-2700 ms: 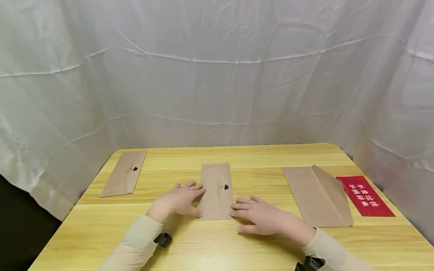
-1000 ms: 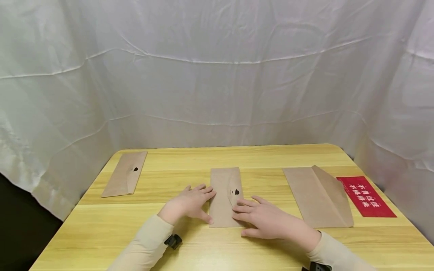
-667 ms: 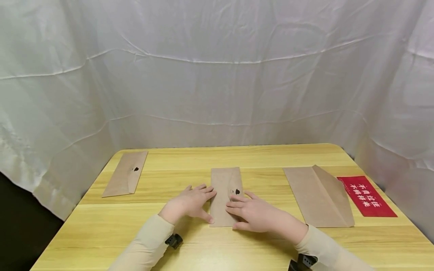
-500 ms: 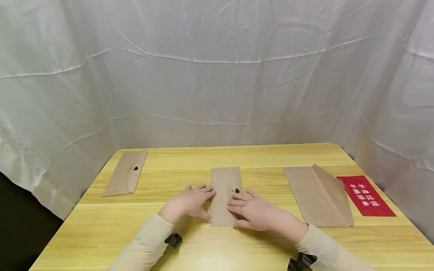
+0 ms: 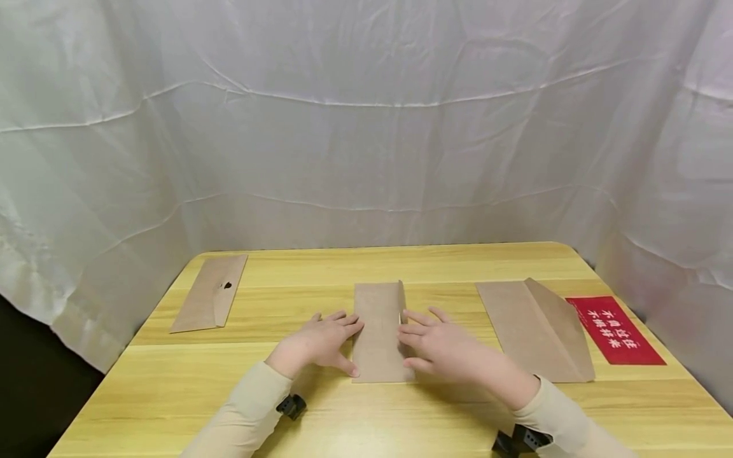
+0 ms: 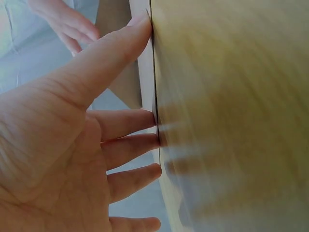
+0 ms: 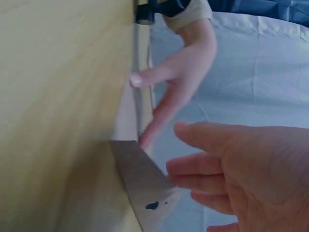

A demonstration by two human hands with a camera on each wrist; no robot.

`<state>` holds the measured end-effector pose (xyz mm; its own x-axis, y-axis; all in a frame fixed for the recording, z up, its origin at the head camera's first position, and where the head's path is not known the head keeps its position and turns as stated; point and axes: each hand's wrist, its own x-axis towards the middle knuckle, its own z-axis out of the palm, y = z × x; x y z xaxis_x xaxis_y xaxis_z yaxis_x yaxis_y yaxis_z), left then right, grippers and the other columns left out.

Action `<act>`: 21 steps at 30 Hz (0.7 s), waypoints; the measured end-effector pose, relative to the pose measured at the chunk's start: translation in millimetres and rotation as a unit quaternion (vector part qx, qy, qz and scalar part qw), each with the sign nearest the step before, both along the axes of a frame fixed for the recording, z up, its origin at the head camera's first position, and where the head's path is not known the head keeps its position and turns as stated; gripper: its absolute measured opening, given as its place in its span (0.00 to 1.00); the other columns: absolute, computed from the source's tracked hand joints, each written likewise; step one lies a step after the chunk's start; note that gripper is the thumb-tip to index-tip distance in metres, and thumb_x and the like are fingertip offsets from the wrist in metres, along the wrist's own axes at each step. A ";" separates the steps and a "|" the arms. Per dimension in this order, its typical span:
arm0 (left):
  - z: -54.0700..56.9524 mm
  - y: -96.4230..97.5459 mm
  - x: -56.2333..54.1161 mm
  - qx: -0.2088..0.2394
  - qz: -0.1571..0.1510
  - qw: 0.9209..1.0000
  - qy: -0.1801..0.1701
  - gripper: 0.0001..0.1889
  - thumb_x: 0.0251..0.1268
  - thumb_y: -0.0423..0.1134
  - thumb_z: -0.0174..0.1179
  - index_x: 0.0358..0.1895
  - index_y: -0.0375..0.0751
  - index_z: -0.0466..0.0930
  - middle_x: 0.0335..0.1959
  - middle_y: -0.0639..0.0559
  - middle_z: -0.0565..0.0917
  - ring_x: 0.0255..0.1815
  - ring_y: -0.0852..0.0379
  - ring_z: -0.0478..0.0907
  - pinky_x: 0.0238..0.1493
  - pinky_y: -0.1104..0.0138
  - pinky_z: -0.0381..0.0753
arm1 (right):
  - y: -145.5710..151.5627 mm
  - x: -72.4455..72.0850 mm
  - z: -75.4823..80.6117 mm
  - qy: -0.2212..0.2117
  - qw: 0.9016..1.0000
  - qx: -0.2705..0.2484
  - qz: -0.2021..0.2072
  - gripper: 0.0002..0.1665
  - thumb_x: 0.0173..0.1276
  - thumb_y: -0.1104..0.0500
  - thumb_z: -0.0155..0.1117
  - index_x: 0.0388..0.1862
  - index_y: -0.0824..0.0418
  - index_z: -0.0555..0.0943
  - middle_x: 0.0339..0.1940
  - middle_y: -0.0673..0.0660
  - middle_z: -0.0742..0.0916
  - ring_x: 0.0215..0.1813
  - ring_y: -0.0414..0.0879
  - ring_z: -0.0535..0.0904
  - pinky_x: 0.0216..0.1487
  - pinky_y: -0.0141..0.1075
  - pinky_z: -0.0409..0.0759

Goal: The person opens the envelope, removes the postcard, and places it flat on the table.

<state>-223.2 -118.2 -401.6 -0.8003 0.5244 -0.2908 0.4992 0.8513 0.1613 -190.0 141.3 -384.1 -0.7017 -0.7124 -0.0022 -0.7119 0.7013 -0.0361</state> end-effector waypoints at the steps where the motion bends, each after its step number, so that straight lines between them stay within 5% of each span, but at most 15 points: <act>1: -0.2 -0.4 -0.2 0.002 0.000 1.000 0.000 0.50 0.50 0.65 0.67 0.75 0.49 0.59 0.78 0.52 0.59 0.79 0.47 0.53 0.74 0.37 0.52 | 1.9 -0.2 2.1 0.002 1.000 -0.001 -0.007 0.30 0.71 0.43 0.57 0.65 0.60 0.76 0.68 0.56 0.78 0.76 0.56 0.63 0.73 0.63 0.58; 11: -0.4 -1.2 -0.6 0.008 0.003 1.000 -0.007 0.49 0.50 0.64 0.68 0.75 0.50 0.59 0.78 0.53 0.58 0.80 0.47 0.52 0.74 0.37 0.51 | 18.5 -11.4 6.0 0.004 0.998 0.017 -0.064 0.31 0.70 0.43 0.58 0.65 0.59 0.76 0.65 0.57 0.80 0.75 0.57 0.65 0.72 0.62 0.61; 21: 0.2 -0.3 -0.3 0.002 0.001 1.000 -0.004 0.49 0.50 0.65 0.68 0.75 0.50 0.60 0.78 0.53 0.58 0.80 0.47 0.52 0.74 0.38 0.52 | 23.1 -18.3 -2.8 -0.036 0.997 0.031 -0.066 0.31 0.69 0.43 0.60 0.64 0.60 0.77 0.63 0.59 0.82 0.70 0.58 0.72 0.69 0.63 0.65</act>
<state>-223.5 -118.5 -401.4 -0.7987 0.5243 -0.2954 0.4961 0.8515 0.1699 -208.3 164.4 -387.0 -0.7860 -0.6106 -0.0972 -0.6101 0.7914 -0.0377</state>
